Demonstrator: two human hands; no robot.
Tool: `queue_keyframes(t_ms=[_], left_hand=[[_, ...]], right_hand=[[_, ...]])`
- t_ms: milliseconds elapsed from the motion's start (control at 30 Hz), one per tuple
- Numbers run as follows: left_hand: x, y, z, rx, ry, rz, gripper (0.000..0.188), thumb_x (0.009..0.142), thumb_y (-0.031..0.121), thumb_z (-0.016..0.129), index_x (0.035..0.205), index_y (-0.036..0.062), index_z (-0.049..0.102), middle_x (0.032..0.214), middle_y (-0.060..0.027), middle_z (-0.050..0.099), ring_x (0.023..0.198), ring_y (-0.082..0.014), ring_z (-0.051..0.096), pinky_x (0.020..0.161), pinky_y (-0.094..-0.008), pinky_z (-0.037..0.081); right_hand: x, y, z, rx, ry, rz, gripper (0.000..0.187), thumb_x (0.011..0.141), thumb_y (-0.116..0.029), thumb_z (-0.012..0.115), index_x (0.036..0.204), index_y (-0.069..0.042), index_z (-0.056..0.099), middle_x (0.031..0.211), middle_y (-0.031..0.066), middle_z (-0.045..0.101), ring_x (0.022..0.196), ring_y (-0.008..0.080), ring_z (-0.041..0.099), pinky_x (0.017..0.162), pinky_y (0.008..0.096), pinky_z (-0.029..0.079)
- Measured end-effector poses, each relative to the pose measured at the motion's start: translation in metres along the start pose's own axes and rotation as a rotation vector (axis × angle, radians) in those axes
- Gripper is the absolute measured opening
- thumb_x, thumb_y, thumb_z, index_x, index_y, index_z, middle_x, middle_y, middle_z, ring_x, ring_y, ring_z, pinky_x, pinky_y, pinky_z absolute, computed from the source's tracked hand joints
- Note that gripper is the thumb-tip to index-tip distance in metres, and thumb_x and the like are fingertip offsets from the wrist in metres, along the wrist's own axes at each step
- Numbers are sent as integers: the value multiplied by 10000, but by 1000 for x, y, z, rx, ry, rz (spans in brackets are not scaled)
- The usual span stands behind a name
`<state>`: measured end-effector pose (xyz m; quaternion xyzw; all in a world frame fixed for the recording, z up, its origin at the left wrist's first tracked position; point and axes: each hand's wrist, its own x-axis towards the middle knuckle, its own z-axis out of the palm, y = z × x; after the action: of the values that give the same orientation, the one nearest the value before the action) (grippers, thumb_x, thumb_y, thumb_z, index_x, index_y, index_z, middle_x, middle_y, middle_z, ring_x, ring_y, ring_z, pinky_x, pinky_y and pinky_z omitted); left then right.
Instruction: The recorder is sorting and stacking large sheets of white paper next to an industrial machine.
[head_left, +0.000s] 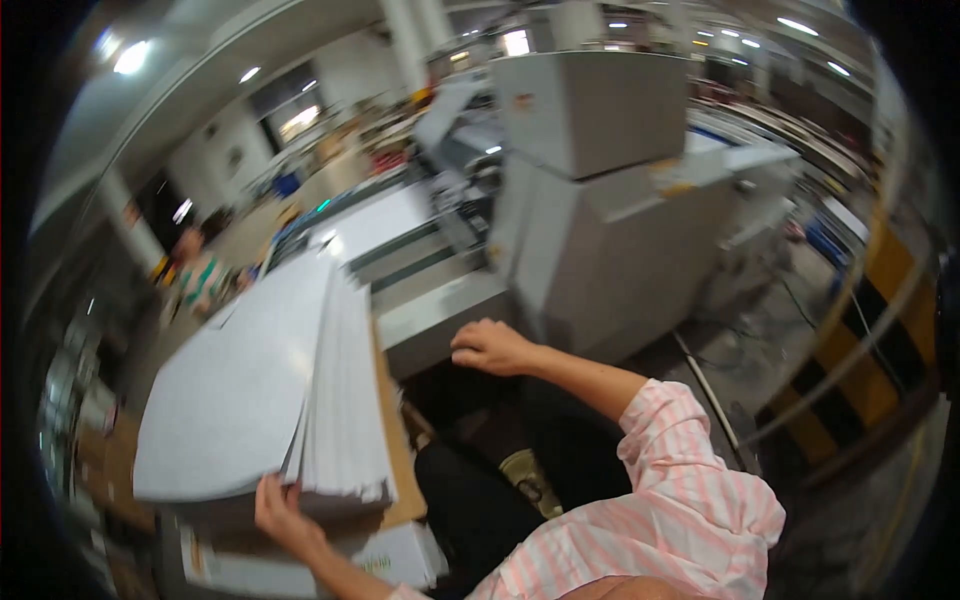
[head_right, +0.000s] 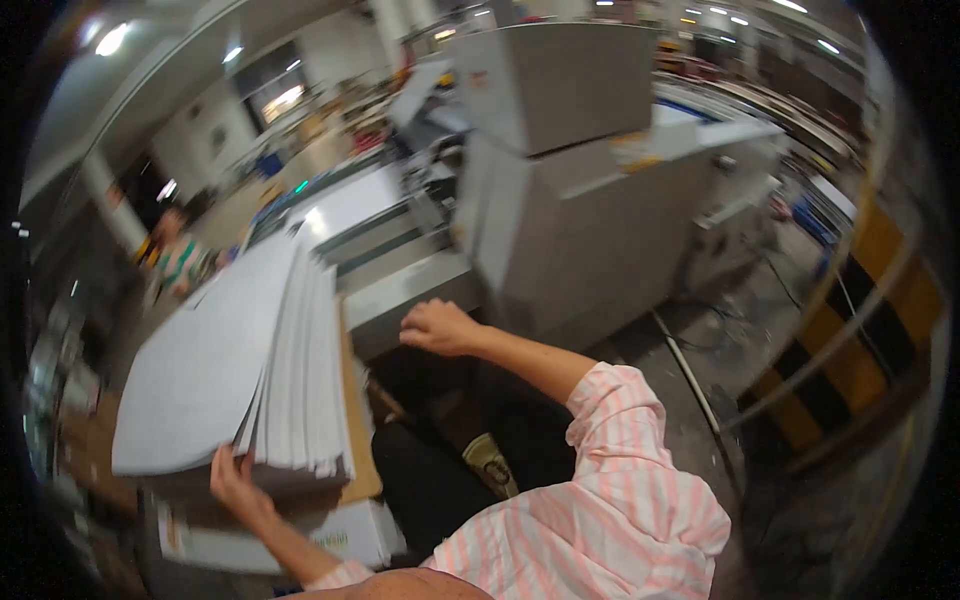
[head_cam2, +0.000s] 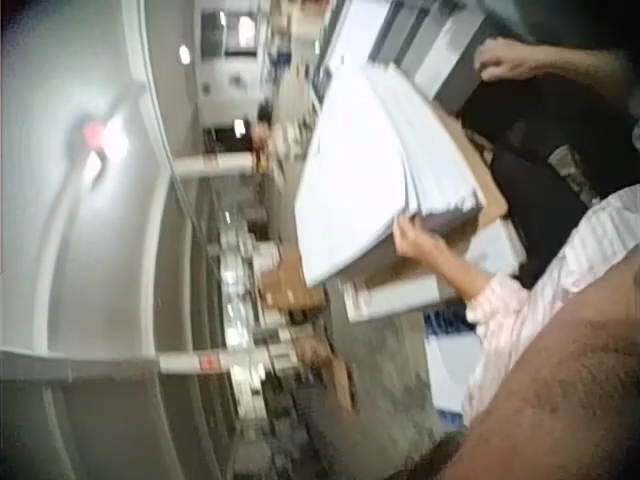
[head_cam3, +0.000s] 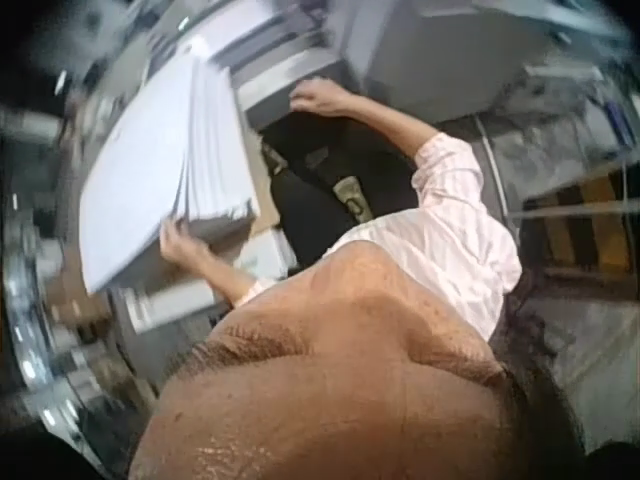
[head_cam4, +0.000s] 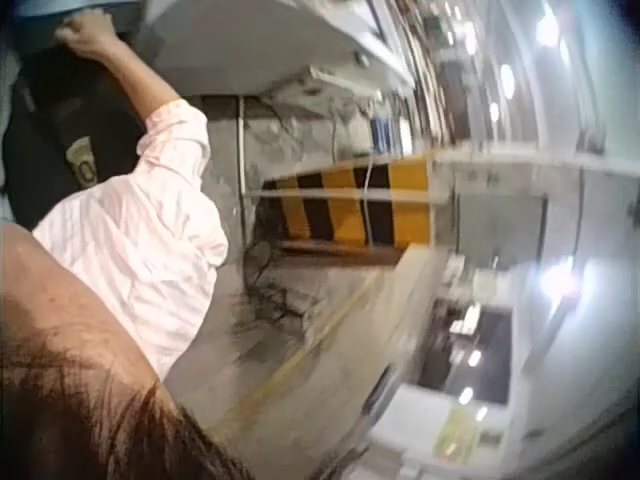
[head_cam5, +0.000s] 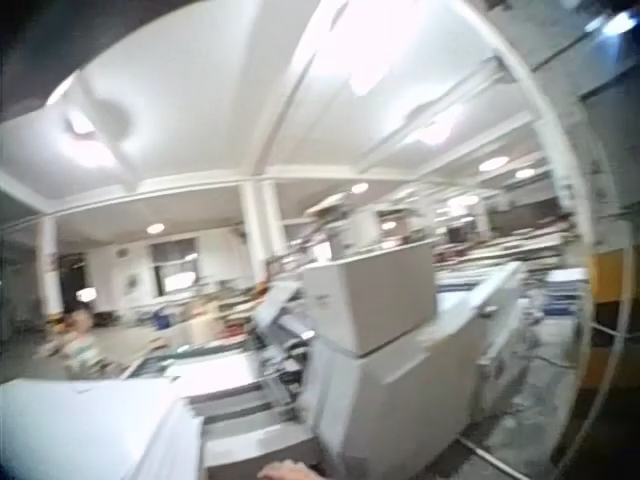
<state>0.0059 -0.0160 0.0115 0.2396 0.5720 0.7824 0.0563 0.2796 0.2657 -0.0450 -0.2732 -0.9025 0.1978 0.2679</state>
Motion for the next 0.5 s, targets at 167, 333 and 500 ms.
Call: queue_keyframes(t_ms=[167, 333, 500], left_hand=[[-1, 6, -2, 207, -155, -5, 311, 890, 255, 524, 995, -29, 597, 915, -79, 610, 827, -171, 591, 636, -266, 457], [-7, 5, 0, 140, -79, -13, 276, 879, 111, 549, 1029, -120, 558, 859, -162, 598, 717, -228, 578, 617, -320, 504], [13, -16, -10, 185, -45, -48, 374, 861, 174, 578, 1097, -112, 533, 1076, -262, 536, 905, -335, 574, 736, -352, 553]], right_hand=[[-95, 76, -13, -188, -356, 516, 531, 845, -538, 452, 1027, -80, 649, 1051, 180, 612, 1022, 359, 549, 894, 458, 402], [-153, 94, 1, 412, -78, 668, 640, 852, -565, 424, 1136, -18, 596, 1233, 193, 528, 1170, 340, 460, 976, 401, 343], [-187, 86, -10, 479, -12, 728, 584, 857, -552, 472, 1070, -28, 618, 1112, 152, 589, 1076, 287, 514, 921, 373, 377]])
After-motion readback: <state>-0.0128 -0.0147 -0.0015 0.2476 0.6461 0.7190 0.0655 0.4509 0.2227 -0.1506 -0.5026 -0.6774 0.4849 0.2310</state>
